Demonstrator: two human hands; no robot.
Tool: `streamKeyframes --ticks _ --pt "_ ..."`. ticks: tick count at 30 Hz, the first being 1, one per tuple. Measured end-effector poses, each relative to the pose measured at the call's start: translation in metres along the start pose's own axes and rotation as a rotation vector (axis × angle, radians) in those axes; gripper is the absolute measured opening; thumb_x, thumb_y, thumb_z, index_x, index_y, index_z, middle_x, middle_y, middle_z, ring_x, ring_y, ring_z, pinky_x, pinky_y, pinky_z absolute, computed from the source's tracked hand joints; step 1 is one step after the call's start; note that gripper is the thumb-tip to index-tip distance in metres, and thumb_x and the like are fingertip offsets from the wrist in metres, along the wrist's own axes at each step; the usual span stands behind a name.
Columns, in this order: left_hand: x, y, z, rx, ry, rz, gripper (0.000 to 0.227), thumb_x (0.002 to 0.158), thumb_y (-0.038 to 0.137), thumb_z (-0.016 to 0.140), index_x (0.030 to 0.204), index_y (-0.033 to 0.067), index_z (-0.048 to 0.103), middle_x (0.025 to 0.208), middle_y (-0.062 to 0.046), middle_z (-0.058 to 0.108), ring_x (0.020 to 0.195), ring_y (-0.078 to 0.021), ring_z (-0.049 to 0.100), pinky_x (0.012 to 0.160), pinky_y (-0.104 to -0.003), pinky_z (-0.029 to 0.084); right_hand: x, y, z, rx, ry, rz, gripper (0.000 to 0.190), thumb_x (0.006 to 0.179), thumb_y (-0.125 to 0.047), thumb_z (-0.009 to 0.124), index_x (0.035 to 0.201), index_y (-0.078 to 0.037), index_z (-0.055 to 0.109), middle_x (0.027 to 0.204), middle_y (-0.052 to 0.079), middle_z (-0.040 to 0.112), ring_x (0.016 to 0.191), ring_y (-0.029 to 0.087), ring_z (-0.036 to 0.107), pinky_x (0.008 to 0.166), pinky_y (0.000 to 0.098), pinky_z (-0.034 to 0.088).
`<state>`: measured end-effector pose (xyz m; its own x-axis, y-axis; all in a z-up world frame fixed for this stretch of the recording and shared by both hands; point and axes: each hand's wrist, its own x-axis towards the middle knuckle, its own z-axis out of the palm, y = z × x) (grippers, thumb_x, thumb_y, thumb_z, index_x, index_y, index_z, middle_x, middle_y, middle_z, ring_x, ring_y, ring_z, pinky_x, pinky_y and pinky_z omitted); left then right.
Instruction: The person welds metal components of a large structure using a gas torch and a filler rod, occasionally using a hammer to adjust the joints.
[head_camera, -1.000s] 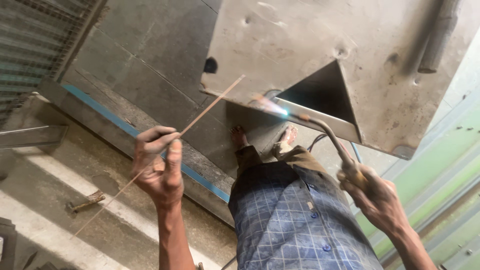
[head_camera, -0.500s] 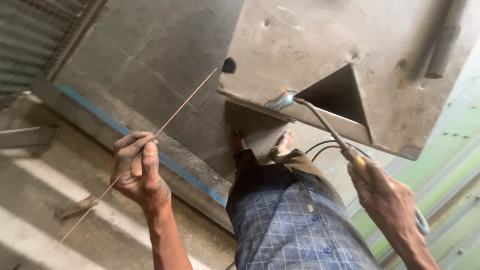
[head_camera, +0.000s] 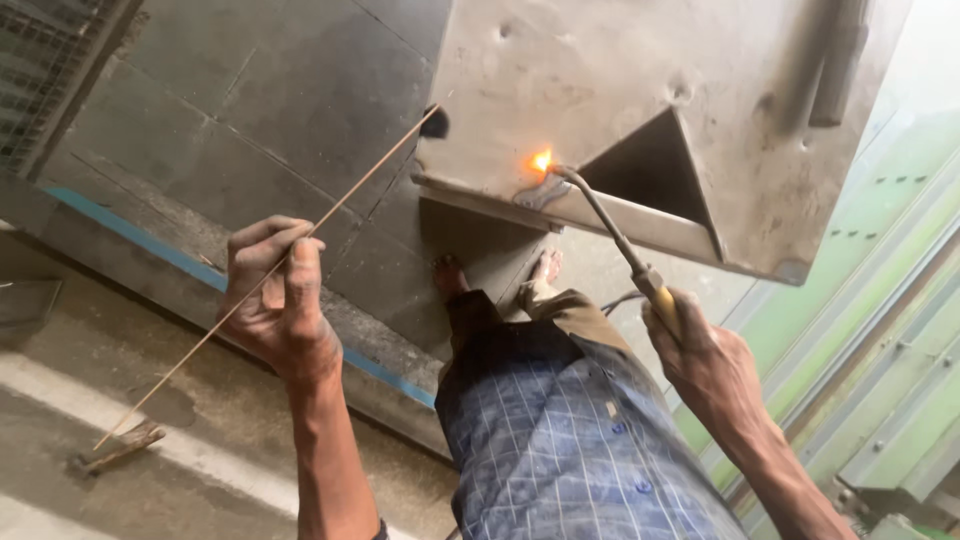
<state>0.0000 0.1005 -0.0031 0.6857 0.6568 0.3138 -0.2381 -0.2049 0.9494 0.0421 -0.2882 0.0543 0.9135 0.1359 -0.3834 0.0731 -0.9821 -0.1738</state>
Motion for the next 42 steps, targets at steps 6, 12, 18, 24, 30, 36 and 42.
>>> streamKeyframes --ticks 6,12,18,24,30,36,42 --pt "0.010 0.019 -0.011 0.106 -0.014 0.043 0.009 0.104 0.009 0.064 0.110 0.0030 0.068 0.115 -0.008 0.063 0.085 -0.0073 0.062 0.065 -0.019 0.055 0.000 0.030 -0.016 0.304 -0.026 0.025 0.042 0.088 -0.030 0.065 0.125 -0.012 0.060 0.081 0.017 0.075 0.071 0.029 0.071 0.064 0.0439 0.056" --pt "-0.017 0.022 0.031 0.029 -0.177 -0.057 0.007 0.100 0.006 0.066 0.106 0.0087 0.068 0.111 -0.006 0.066 0.089 -0.0110 0.066 0.065 -0.021 0.056 0.026 0.068 0.008 0.524 -0.241 0.394 0.044 0.087 -0.034 0.070 0.125 -0.012 0.069 0.097 0.014 0.076 0.078 0.032 0.069 0.074 0.0472 0.060" --pt "-0.046 0.041 0.068 0.251 -0.287 -0.048 0.015 0.093 0.005 0.072 0.107 0.0119 0.072 0.111 -0.004 0.064 0.094 -0.0140 0.063 0.078 -0.028 0.056 0.041 0.077 0.022 0.535 -0.335 0.233 0.059 0.069 -0.037 0.084 0.121 -0.012 0.070 0.107 0.010 0.079 0.100 0.023 0.075 0.096 0.0430 0.058" --pt "-0.051 0.049 0.089 0.388 -0.270 -0.080 0.019 0.091 0.006 0.075 0.109 0.0125 0.075 0.114 -0.005 0.063 0.098 -0.0151 0.060 0.081 -0.029 0.055 0.061 0.084 0.023 0.573 -0.400 0.228 0.066 0.068 -0.040 0.082 0.126 -0.014 0.066 0.115 0.010 0.076 0.108 0.023 0.072 0.102 0.0431 0.055" --pt "-0.060 0.045 0.093 0.452 -0.255 -0.060 0.019 0.092 0.007 0.075 0.110 0.0128 0.074 0.117 -0.005 0.063 0.105 -0.0165 0.061 0.087 -0.029 0.056 0.075 0.089 0.016 0.552 -0.452 0.174 0.059 0.070 -0.042 0.082 0.118 -0.010 0.070 0.112 0.009 0.076 0.102 0.023 0.074 0.096 0.0401 0.057" --pt "-0.064 0.043 0.092 0.451 -0.247 -0.090 0.016 0.094 0.010 0.073 0.110 0.0125 0.074 0.120 -0.005 0.062 0.104 -0.0149 0.061 0.087 -0.027 0.057 0.087 0.085 0.010 0.425 -0.515 0.152 0.055 0.074 -0.049 0.078 0.113 -0.009 0.075 0.093 0.013 0.075 0.084 0.024 0.072 0.080 0.0408 0.057" --pt "-0.066 0.046 0.092 0.445 -0.223 -0.116 0.016 0.095 0.011 0.072 0.111 0.0128 0.073 0.121 -0.005 0.060 0.103 -0.0137 0.061 0.088 -0.026 0.057 0.089 0.091 0.012 0.465 -0.477 0.079 0.054 0.074 -0.050 0.077 0.107 -0.006 0.073 0.085 0.010 0.072 0.076 0.021 0.069 0.072 0.0412 0.056"
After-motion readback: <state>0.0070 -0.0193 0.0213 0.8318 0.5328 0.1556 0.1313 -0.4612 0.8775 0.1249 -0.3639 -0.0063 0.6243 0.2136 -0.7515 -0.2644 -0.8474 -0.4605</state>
